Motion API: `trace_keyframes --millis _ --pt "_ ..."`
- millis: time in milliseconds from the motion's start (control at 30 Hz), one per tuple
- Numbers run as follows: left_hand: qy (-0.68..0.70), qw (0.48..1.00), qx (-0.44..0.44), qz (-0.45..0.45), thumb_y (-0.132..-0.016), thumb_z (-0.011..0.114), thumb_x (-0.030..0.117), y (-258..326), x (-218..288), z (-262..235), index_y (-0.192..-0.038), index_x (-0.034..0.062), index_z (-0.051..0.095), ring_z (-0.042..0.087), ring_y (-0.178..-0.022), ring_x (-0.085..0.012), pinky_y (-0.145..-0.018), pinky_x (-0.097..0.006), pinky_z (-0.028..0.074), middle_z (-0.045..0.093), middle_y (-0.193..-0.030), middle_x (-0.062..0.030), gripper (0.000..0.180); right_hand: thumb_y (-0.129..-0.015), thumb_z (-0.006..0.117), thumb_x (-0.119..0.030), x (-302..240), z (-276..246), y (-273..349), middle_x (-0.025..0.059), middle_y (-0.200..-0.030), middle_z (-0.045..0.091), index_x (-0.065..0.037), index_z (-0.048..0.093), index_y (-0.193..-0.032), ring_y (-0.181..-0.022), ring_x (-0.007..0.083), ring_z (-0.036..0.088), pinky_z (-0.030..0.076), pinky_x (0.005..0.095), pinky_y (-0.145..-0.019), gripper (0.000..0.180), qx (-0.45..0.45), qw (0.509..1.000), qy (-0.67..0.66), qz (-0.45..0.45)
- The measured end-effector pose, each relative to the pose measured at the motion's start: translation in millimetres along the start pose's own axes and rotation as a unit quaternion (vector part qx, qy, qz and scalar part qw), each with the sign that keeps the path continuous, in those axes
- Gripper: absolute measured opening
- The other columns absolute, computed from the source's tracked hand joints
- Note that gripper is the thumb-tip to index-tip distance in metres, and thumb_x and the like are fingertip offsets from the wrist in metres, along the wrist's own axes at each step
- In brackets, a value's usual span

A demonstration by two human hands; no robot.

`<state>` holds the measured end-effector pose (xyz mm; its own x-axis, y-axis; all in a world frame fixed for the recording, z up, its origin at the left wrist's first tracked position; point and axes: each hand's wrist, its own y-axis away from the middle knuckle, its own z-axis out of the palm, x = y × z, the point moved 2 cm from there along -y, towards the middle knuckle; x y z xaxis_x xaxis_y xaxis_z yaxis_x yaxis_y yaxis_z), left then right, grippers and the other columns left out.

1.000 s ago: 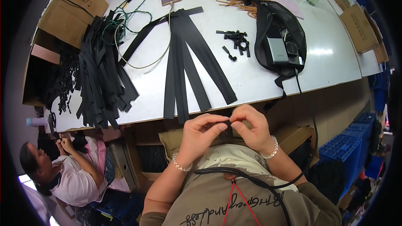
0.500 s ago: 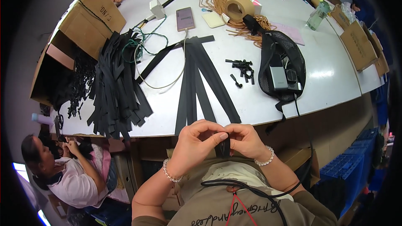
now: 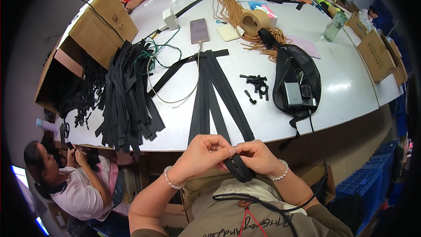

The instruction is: Assembling plastic components and clips onto black fabric straps at a production workbench.

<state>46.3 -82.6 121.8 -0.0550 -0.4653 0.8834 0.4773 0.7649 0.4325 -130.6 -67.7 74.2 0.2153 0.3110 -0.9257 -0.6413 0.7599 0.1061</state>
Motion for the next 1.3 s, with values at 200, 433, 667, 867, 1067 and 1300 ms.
trace_keyframes --millis 200,433,667,867,1067,1300 --pt "0.109 0.993 -0.042 -0.001 -0.091 0.058 0.018 -1.5 -6.4 -7.2 -0.084 0.0006 0.060 0.058 -0.056 -0.0070 -0.053 -0.018 0.050 0.062 -0.072 -0.0038 0.019 -0.091 0.055 -0.007 -10.4 10.4 -5.1 -0.0017 -0.078 0.062 0.001 0.063 -0.093 -0.069 0.0011 0.053 0.043 0.0170 -0.059 0.011 0.001 0.999 -0.003 -0.045" --pt "0.136 0.989 -0.046 0.021 -0.091 0.058 0.020 7.9 -1.6 3.3 -0.083 0.0028 0.060 0.039 -0.051 -0.0017 -0.047 -0.015 0.032 0.057 -0.070 0.0014 0.019 -0.085 0.059 -0.003 -30.8 19.4 1.0 0.0057 -0.074 0.062 0.002 0.063 -0.088 -0.065 0.0111 0.058 0.044 0.0226 -0.059 0.007 0.028 0.966 0.177 -0.185" --pt "0.184 0.982 -0.014 0.031 -0.093 0.056 0.021 13.1 -7.9 4.0 -0.081 0.0039 0.059 0.037 -0.054 -0.0017 -0.049 -0.015 0.030 0.054 -0.070 0.0034 0.021 -0.082 0.062 -0.003 -30.2 24.8 -1.2 0.0082 -0.072 0.061 0.001 0.064 -0.086 -0.064 0.0172 0.059 0.045 0.0248 -0.059 0.006 0.066 0.970 0.184 -0.144" --pt "0.171 0.985 -0.032 0.018 -0.093 0.056 0.021 14.6 -9.5 2.3 -0.081 0.0036 0.059 0.040 -0.058 -0.0016 -0.052 -0.016 0.033 0.054 -0.072 0.0037 0.021 -0.079 0.064 -0.003 -28.2 26.4 -0.4 0.0082 -0.070 0.060 0.001 0.062 -0.084 -0.061 0.0191 0.058 0.044 0.0270 -0.056 0.006 0.040 0.961 0.217 -0.164" --pt "0.154 0.987 -0.047 0.007 -0.091 0.058 0.018 19.1 -11.5 2.0 -0.082 0.0022 0.060 0.048 -0.065 -0.0034 -0.060 -0.018 0.041 0.056 -0.073 0.0025 0.018 -0.075 0.066 -0.001 -32.0 33.5 3.5 0.0090 -0.066 0.056 -0.001 0.061 -0.082 -0.057 0.0258 0.054 0.041 0.0327 -0.051 0.008 0.043 0.921 0.292 -0.253" --pt "0.128 0.989 -0.068 0.017 -0.090 0.060 0.016 31.9 -21.8 7.4 -0.077 0.0002 0.060 0.050 -0.067 -0.0048 -0.064 -0.020 0.043 0.058 -0.073 0.0013 0.021 -0.074 0.067 -0.002 -23.0 38.1 14.6 0.0075 -0.067 0.055 -0.001 0.061 -0.083 -0.054 0.0250 0.051 0.037 0.0345 -0.047 0.011 0.008 0.899 0.308 -0.312"
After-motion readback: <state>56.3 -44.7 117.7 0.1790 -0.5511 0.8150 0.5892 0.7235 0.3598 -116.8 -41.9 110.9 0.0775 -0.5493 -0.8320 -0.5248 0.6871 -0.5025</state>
